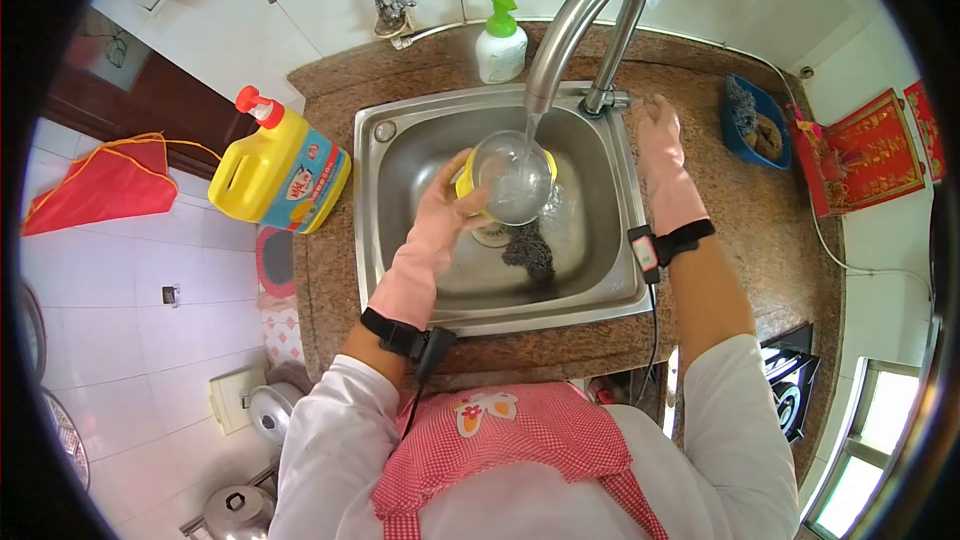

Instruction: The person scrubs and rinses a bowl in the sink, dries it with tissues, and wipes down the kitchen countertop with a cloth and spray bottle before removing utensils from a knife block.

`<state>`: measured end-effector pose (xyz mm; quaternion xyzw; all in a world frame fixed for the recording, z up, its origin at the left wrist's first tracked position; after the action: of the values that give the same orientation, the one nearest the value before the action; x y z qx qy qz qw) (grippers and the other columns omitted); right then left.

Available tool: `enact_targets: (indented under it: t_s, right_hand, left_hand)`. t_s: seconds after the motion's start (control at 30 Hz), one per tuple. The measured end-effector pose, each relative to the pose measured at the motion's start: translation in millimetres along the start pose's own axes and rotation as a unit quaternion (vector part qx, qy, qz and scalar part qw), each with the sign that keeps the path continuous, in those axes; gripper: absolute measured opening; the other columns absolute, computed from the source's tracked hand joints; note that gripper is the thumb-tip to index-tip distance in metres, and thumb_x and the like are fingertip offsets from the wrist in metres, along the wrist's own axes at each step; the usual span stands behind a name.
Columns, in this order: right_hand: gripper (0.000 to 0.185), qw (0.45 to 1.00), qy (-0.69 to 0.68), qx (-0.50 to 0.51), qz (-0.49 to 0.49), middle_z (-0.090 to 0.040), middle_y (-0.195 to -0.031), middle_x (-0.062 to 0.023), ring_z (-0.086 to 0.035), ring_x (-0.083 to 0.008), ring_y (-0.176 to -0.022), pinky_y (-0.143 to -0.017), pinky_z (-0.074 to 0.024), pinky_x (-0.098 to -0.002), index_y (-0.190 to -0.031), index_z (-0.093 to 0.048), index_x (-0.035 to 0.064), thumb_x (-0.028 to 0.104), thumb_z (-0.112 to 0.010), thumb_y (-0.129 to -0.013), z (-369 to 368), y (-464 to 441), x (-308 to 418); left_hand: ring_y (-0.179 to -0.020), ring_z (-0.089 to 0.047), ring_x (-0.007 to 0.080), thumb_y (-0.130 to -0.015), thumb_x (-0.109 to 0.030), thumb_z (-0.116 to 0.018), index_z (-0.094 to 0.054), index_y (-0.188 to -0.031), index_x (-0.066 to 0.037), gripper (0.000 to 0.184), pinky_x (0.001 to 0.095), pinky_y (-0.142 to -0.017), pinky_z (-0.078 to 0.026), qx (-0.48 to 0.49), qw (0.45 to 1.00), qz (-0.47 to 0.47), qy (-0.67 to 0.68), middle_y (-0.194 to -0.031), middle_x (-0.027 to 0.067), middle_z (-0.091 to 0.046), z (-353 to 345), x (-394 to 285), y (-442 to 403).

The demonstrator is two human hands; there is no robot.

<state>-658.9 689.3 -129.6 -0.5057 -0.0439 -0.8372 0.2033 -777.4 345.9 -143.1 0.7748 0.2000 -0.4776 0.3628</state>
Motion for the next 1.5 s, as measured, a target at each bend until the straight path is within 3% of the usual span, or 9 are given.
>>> enact_targets:
  t_s: [0.43, 0.77, 0.93, 1.13, 1.2, 1.27, 1.3, 1.37, 1.5]
  right_hand:
    - [0.037, 0.991, 0.019, 0.095, -0.092, -0.067, -0.106, -0.0192, -0.065, -0.0294, -0.098, -0.088, -0.0482, -0.037, -0.115, -0.064, -0.0014, 0.025, -0.059, -0.09, -16, -13, 18]
    - [0.057, 0.973, -0.144, 0.159, -0.089, -0.058, -0.121, -0.0225, -0.058, -0.0305, -0.112, -0.094, -0.0517, -0.0351, -0.138, -0.04, -0.0021, 0.02, -0.063, -0.091, -20, -43, 13]
    - [0.056, 0.951, 0.226, 0.128, 0.167, -0.06, -0.12, -0.0216, -0.062, -0.0326, -0.107, -0.088, -0.0525, -0.0352, -0.139, -0.042, 0.0032, 0.013, -0.065, -0.089, -7, -8, 76]
    - [0.051, 0.981, -0.159, 0.069, -0.082, -0.056, -0.128, -0.0209, -0.055, -0.0321, -0.119, -0.097, -0.0465, -0.0359, -0.139, -0.043, 0.0044, 0.034, -0.051, -0.097, -25, -29, 5]
    - [0.053, 0.989, -0.072, 0.06, 0.112, -0.054, -0.13, -0.0204, -0.055, -0.0317, -0.119, -0.1, -0.0438, -0.0366, -0.137, -0.044, 0.0037, 0.038, -0.046, -0.098, -54, -7, -24]
    - [0.052, 0.941, -0.248, 0.211, 0.094, -0.049, -0.137, -0.0187, -0.052, -0.0321, -0.122, -0.105, -0.0396, -0.0385, -0.139, -0.041, 0.0027, 0.035, -0.044, -0.098, -73, 40, -13]
    - [0.052, 0.822, -0.446, 0.352, -0.028, -0.045, -0.142, -0.0173, -0.049, -0.0327, -0.125, -0.109, -0.0367, -0.0401, -0.14, -0.039, 0.002, 0.03, -0.044, -0.097, -81, 92, 29]
    - [0.049, 0.75, -0.51, 0.421, -0.001, -0.052, -0.134, -0.0164, -0.056, -0.0296, -0.116, -0.102, -0.0424, -0.0375, -0.138, -0.041, 0.0015, 0.013, -0.049, -0.091, -77, 152, 80]
    - [0.057, 0.838, -0.337, 0.426, -0.042, -0.061, -0.121, -0.0154, -0.059, -0.0234, -0.111, -0.095, -0.0465, -0.0307, -0.135, -0.044, -0.0009, -0.012, -0.054, -0.08, -97, 186, 77]
  left_hand:
    - [-0.108, -0.056, 0.0103, -0.085, 0.008, -0.063, -0.041, -0.143, -0.01, 0.064, 0.0247, -0.09, -0.047, -0.01, 0.991, -0.133, -0.01, -0.126, 0.0022, -0.057, 7, -24, 23]
    - [-0.117, -0.052, 0.0129, -0.083, 0.009, -0.063, -0.04, -0.143, -0.008, 0.066, 0.0257, -0.096, -0.046, -0.007, 0.983, -0.184, 0.019, -0.135, 0.0046, -0.051, 6, -43, 41]
    - [-0.122, -0.049, 0.0146, -0.083, 0.01, -0.061, -0.039, -0.143, -0.006, 0.066, 0.0284, -0.099, -0.044, -0.003, 0.977, -0.211, 0.023, -0.138, 0.0064, -0.047, 4, -59, 52]
    - [-0.127, -0.045, 0.0175, -0.08, 0.012, -0.063, -0.037, -0.144, -0.005, 0.07, 0.0313, -0.104, -0.04, 0.001, 0.973, -0.229, 0.008, -0.142, 0.0097, -0.043, 2, -70, 64]
    - [-0.128, -0.044, 0.0182, -0.079, 0.012, -0.064, -0.036, -0.144, -0.004, 0.072, 0.0314, -0.105, -0.039, 0.002, 0.968, -0.25, -0.018, -0.142, 0.0101, -0.043, 1, -74, 68]
    - [-0.129, -0.044, 0.0187, -0.078, 0.012, -0.066, -0.035, -0.144, -0.003, 0.074, 0.0314, -0.106, -0.038, 0.007, 0.959, -0.279, -0.048, -0.143, 0.0102, -0.043, 1, -74, 71]
    - [-0.128, -0.046, 0.02, -0.078, 0.01, -0.068, -0.037, -0.143, -0.002, 0.073, 0.0318, -0.106, -0.037, -0.001, 0.953, -0.288, -0.093, -0.142, 0.0104, -0.044, -3, -79, 76]
    - [-0.126, -0.048, 0.0202, -0.078, 0.008, -0.068, -0.039, -0.141, -0.002, 0.07, 0.0319, -0.105, -0.039, 0.01, 0.915, -0.322, -0.242, -0.14, 0.011, -0.047, -4, -79, 78]
    - [-0.123, -0.053, 0.026, -0.074, 0.008, -0.069, -0.051, -0.133, -0.005, 0.063, 0.0321, -0.101, -0.043, 0.023, 0.818, -0.384, -0.427, -0.134, 0.0154, -0.052, -20, -92, 99]
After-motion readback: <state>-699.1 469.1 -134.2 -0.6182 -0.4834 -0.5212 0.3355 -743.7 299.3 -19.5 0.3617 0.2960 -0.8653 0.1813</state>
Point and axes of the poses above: each hand's wrist, its own y-axis away from the middle knuckle, its own z-axis out of the back of the hand, x = y × z, the point moved 10 cm from there along -y, towards the middle knuckle
